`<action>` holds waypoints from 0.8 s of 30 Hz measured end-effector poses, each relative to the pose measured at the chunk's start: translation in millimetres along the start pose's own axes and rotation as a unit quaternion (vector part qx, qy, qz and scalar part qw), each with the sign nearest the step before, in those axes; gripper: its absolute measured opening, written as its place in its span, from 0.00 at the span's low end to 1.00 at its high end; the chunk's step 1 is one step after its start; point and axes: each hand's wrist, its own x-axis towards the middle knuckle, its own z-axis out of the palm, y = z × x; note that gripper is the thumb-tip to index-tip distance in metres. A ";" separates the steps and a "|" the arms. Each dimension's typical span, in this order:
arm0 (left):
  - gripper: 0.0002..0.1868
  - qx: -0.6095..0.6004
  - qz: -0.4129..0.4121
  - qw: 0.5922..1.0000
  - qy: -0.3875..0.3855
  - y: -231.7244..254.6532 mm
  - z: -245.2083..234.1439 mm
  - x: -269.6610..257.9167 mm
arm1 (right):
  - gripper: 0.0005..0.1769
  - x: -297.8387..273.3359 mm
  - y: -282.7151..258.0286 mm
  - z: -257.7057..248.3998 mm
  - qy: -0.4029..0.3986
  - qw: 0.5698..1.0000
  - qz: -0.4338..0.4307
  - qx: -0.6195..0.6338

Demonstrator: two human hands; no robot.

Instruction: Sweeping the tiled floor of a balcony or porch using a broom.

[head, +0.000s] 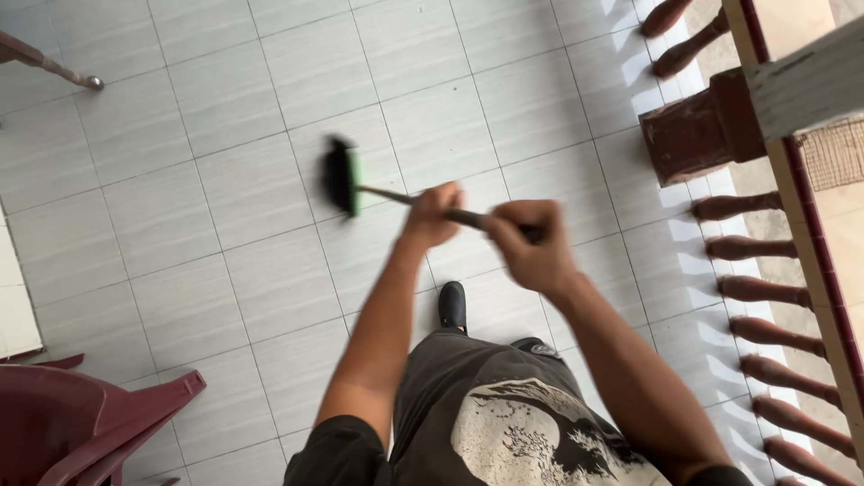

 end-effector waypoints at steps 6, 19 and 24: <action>0.13 -0.115 0.066 0.989 -0.068 119.6 49.9 54.6 | 0.19 2.0 -48.9 -71.1 0.051 0.994 -0.003 -0.101; 0.14 -0.292 0.063 0.932 0.207 165.3 79.5 193.1 | 0.58 98.7 124.3 -62.9 0.020 0.748 0.365 0.554; 0.13 -0.429 0.015 0.897 0.104 156.7 111.3 223.9 | 0.48 165.4 171.7 -65.7 0.089 0.702 0.175 0.685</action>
